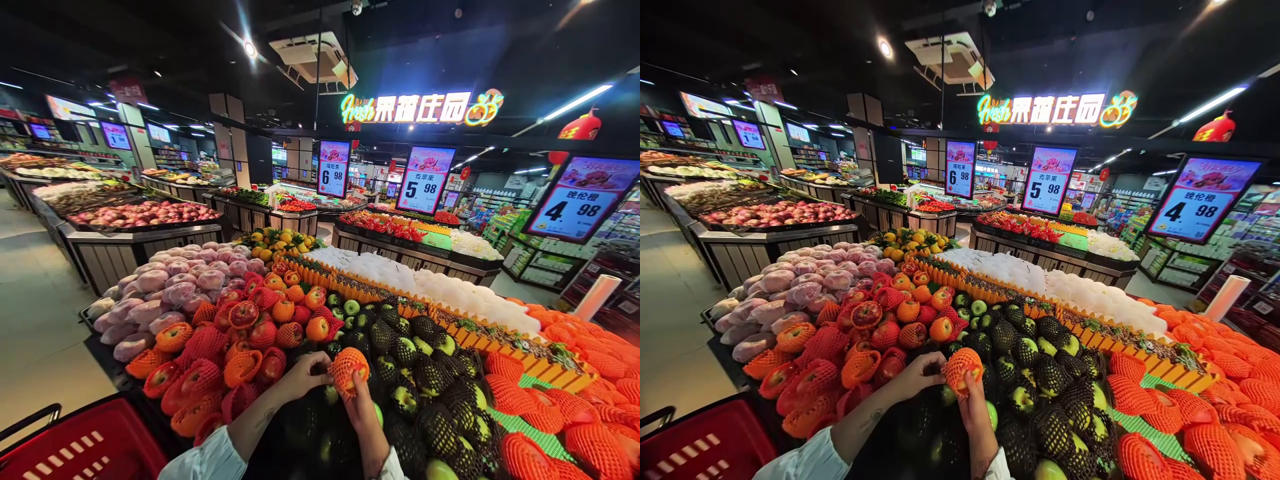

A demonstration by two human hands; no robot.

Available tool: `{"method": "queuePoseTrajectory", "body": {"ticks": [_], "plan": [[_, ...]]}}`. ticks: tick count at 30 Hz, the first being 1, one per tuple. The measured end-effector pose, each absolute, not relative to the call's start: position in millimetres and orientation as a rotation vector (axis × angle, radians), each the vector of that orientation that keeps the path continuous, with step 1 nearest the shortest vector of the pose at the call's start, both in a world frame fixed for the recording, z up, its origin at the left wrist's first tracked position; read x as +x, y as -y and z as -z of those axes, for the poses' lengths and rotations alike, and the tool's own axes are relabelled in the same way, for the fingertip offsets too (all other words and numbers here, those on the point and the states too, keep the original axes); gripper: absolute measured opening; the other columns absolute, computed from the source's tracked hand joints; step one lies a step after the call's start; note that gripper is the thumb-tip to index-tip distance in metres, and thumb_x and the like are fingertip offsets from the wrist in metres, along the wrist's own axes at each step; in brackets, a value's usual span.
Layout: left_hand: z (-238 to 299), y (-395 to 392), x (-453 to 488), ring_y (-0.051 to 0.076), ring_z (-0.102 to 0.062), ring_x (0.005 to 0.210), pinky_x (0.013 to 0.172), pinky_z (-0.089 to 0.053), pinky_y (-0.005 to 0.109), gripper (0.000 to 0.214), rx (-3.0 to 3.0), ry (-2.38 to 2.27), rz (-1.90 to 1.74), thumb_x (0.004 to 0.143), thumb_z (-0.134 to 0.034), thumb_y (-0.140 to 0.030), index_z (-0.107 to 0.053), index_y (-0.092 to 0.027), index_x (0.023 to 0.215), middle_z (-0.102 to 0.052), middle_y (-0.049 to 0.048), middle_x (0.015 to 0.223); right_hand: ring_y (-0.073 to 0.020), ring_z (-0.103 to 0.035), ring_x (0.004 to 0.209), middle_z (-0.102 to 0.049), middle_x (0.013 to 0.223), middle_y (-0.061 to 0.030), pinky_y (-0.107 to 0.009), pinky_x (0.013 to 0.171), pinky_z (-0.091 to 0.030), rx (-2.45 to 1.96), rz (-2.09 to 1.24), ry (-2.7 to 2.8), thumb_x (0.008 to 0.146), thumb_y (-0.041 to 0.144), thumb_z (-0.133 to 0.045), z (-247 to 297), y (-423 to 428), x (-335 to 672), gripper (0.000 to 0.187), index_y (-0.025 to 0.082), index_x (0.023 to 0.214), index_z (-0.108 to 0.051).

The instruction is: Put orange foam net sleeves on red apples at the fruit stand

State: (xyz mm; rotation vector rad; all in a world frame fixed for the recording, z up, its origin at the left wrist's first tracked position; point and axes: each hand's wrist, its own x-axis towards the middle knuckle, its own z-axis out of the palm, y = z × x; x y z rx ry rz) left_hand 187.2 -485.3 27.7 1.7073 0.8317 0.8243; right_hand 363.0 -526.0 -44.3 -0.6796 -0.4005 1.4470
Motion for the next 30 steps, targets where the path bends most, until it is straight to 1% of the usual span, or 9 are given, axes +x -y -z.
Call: {"method": "queuePoseTrajectory", "body": {"ticks": [3, 6, 10, 14, 18, 21, 24, 27, 30], "plan": [[-28.7, 479.9, 182.3, 0.018, -0.054, 0.083, 0.076, -0.040, 0.030, 0.044, 1.735, -0.910, -0.909, 0.079, -0.078, -0.059, -0.062, -0.018, 0.084, -0.060, 0.0000, 0.084, -0.0246, -0.073, 0.100, -0.078, 0.101, -0.0073, -0.041, 0.094, -0.061, -0.669, -1.446, 0.407, 0.062, 0.046, -0.096, 46.0, 525.8, 362.5, 0.052, 0.021, 0.102, -0.076], [-29.5, 477.0, 179.2, 0.020, -0.056, 0.086, 0.079, -0.043, 0.032, 0.046, 1.748, -0.945, -0.861, 0.078, -0.078, -0.062, -0.063, -0.019, 0.088, -0.063, 0.0014, 0.089, -0.0241, -0.073, 0.101, -0.078, 0.105, -0.0084, -0.040, 0.095, -0.060, -0.666, -1.469, 0.413, 0.059, 0.048, -0.097, 45.8, 526.3, 363.1, 0.056, 0.019, 0.102, -0.076], [-31.8, 479.5, 174.5, 0.025, -0.060, 0.102, 0.088, -0.048, 0.036, 0.059, 1.740, -0.921, -0.791, 0.069, -0.087, -0.058, -0.064, -0.020, 0.107, -0.066, 0.0064, 0.111, -0.0227, -0.074, 0.098, -0.078, 0.108, -0.0108, -0.037, 0.094, -0.060, -0.676, -1.530, 0.429, 0.057, 0.055, -0.097, 46.2, 528.6, 365.4, 0.062, 0.017, 0.101, -0.076], [-39.0, 487.0, 166.7, 0.034, -0.051, 0.134, 0.108, -0.043, 0.046, 0.087, 1.836, -0.800, -0.750, 0.061, -0.095, -0.050, -0.057, -0.026, 0.136, -0.057, 0.0116, 0.142, -0.0271, -0.074, 0.096, -0.077, 0.103, -0.0137, -0.042, 0.090, -0.061, -0.681, -1.603, 0.476, 0.045, 0.060, -0.098, 48.6, 532.9, 367.2, 0.073, 0.015, 0.098, -0.076], [-44.4, 493.6, 164.5, 0.038, -0.039, 0.147, 0.123, -0.030, 0.053, 0.103, 1.971, -0.625, -0.693, 0.061, -0.095, -0.046, -0.048, -0.029, 0.151, -0.045, 0.0129, 0.158, -0.0330, -0.074, 0.090, -0.077, 0.087, -0.0124, -0.049, 0.083, -0.062, -0.695, -1.659, 0.542, 0.039, 0.057, -0.098, 47.9, 539.2, 368.4, 0.072, 0.018, 0.096, -0.077], [-42.2, 495.0, 168.7, 0.041, -0.032, 0.151, 0.127, -0.019, 0.058, 0.112, 2.033, -0.508, -0.629, 0.054, -0.097, -0.047, -0.049, -0.027, 0.152, -0.044, 0.0138, 0.160, -0.0367, -0.073, 0.093, -0.078, 0.083, -0.0106, -0.051, 0.083, -0.061, -0.716, -1.677, 0.581, 0.035, 0.050, -0.097, 43.2, 543.9, 369.1, 0.070, 0.021, 0.095, -0.077], [-35.0, 496.9, 174.3, 0.042, -0.028, 0.152, 0.127, -0.017, 0.059, 0.108, 1.995, -0.434, -0.591, 0.046, -0.098, -0.048, -0.057, -0.025, 0.144, -0.049, 0.0134, 0.156, -0.0395, -0.073, 0.096, -0.080, 0.089, -0.0104, -0.052, 0.081, -0.061, -0.738, -1.685, 0.603, 0.033, 0.046, -0.096, 37.7, 548.6, 369.5, 0.069, 0.023, 0.095, -0.078], [-30.1, 502.6, 178.4, 0.041, -0.040, 0.144, 0.124, -0.028, 0.055, 0.107, 1.869, -0.474, -0.617, 0.043, -0.098, -0.043, -0.057, -0.024, 0.140, -0.052, 0.0133, 0.152, -0.0418, -0.072, 0.099, -0.079, 0.090, -0.0106, -0.054, 0.080, -0.060, -0.749, -1.695, 0.611, 0.038, 0.047, -0.095, 34.0, 552.5, 369.9, 0.064, 0.024, 0.096, -0.078], [-35.7, 508.3, 181.1, 0.033, -0.061, 0.118, 0.107, -0.046, 0.046, 0.096, 1.781, -0.475, -0.671, 0.045, -0.094, -0.033, -0.056, -0.024, 0.132, -0.064, 0.0094, 0.132, -0.0413, -0.072, 0.102, -0.079, 0.092, -0.0102, -0.054, 0.082, -0.060, -0.748, -1.696, 0.598, 0.041, 0.051, -0.096, 31.3, 554.1, 368.5, 0.067, 0.025, 0.100, -0.078]]}}
